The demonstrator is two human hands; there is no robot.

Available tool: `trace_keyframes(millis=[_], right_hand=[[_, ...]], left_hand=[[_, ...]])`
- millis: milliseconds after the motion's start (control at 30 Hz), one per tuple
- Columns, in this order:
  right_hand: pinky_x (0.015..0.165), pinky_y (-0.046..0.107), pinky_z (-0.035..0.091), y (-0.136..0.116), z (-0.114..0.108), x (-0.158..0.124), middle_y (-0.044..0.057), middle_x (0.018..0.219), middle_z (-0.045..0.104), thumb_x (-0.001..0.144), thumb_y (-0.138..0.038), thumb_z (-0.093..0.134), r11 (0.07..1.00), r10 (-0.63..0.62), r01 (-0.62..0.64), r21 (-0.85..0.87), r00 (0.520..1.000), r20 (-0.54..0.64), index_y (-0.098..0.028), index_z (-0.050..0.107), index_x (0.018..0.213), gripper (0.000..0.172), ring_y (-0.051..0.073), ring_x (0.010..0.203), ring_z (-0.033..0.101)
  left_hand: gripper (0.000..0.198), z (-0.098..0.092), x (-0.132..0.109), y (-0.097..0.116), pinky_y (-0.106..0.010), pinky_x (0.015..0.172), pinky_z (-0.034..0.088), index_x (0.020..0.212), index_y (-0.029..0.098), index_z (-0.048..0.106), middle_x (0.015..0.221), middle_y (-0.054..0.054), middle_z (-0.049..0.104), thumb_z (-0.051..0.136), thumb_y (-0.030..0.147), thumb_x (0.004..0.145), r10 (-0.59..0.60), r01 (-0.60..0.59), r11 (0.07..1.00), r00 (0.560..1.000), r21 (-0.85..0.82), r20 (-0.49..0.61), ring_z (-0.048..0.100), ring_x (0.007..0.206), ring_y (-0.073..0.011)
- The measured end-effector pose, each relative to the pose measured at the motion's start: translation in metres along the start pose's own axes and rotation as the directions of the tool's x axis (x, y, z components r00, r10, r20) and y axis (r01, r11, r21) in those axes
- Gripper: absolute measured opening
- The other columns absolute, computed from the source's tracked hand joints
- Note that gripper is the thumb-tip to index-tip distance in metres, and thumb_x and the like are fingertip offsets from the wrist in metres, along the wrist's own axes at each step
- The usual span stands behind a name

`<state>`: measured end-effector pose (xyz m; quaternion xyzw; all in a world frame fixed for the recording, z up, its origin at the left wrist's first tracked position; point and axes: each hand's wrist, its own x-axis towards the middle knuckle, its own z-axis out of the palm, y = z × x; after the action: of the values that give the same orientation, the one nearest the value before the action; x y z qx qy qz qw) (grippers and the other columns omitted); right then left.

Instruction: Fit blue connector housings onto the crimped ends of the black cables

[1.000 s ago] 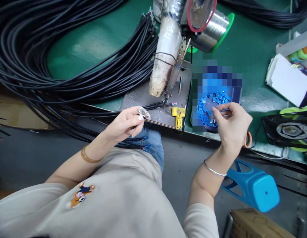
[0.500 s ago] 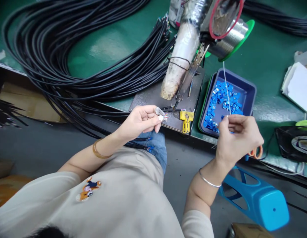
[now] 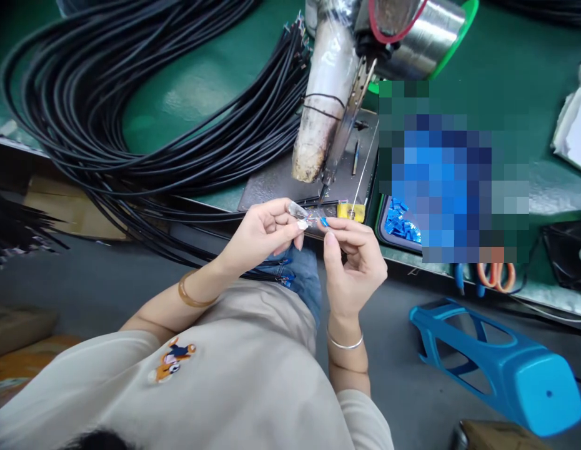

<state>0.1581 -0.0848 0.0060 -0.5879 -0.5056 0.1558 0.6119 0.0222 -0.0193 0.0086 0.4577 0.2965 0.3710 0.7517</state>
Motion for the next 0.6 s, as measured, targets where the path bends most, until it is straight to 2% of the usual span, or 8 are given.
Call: trace_keyframes(millis=[100, 233, 467, 600], right_hand=[[0.074, 0.034, 0.064, -0.0013, -0.0010, -0.0036, 0.003, 0.098, 0.073, 0.089, -0.021, 0.068, 0.995, -0.055, 0.055, -0.089, 0.998, -0.004, -0.021, 0.066, 0.092, 0.004, 0.019, 0.087, 0.076], [0.076, 0.036, 0.064, 0.0004, -0.0023, -0.0041, 0.002, 0.097, 0.074, 0.086, -0.019, 0.070, 0.983, -0.138, 0.138, -0.120, 0.990, 0.006, -0.022, 0.068, 0.092, 0.007, 0.019, 0.088, 0.075], [0.075, 0.034, 0.064, 0.0039, 0.0017, -0.0010, 0.004, 0.099, 0.073, 0.088, -0.022, 0.068, 0.995, -0.070, 0.069, -0.067, 0.997, -0.015, -0.021, 0.066, 0.092, 0.004, 0.017, 0.087, 0.075], [0.077, 0.035, 0.064, 0.0048, 0.0026, -0.0022, 0.003, 0.096, 0.075, 0.086, -0.018, 0.070, 0.975, -0.165, 0.160, -0.151, 0.986, -0.019, -0.022, 0.068, 0.092, 0.007, 0.018, 0.088, 0.074]], left_hand=[[0.033, 0.0023, -0.0006, -0.0042, -0.016, 0.050, 0.042, 0.079, 0.015, 0.054, 0.060, 0.003, 0.062, 0.076, 0.039, 0.082, 0.051, -0.046, 0.996, 0.997, 0.076, -0.062, 0.054, 0.050, -0.0040], [0.022, 0.0029, -0.0024, -0.0077, -0.015, 0.051, 0.042, 0.080, 0.015, 0.054, 0.061, 0.003, 0.062, 0.070, 0.028, 0.087, 0.079, -0.071, 0.991, 0.995, 0.117, -0.060, 0.056, 0.052, -0.0040], [0.021, 0.0032, -0.0035, -0.0058, -0.015, 0.050, 0.042, 0.080, 0.015, 0.055, 0.061, 0.002, 0.063, 0.071, 0.028, 0.086, 0.091, -0.086, 0.991, 0.995, 0.103, -0.045, 0.055, 0.050, -0.0039], [0.022, 0.0027, -0.0043, -0.0077, -0.014, 0.048, 0.040, 0.078, 0.015, 0.052, 0.060, 0.003, 0.061, 0.068, 0.026, 0.087, 0.109, -0.097, 0.983, 0.992, 0.155, -0.070, 0.052, 0.049, -0.0029]])
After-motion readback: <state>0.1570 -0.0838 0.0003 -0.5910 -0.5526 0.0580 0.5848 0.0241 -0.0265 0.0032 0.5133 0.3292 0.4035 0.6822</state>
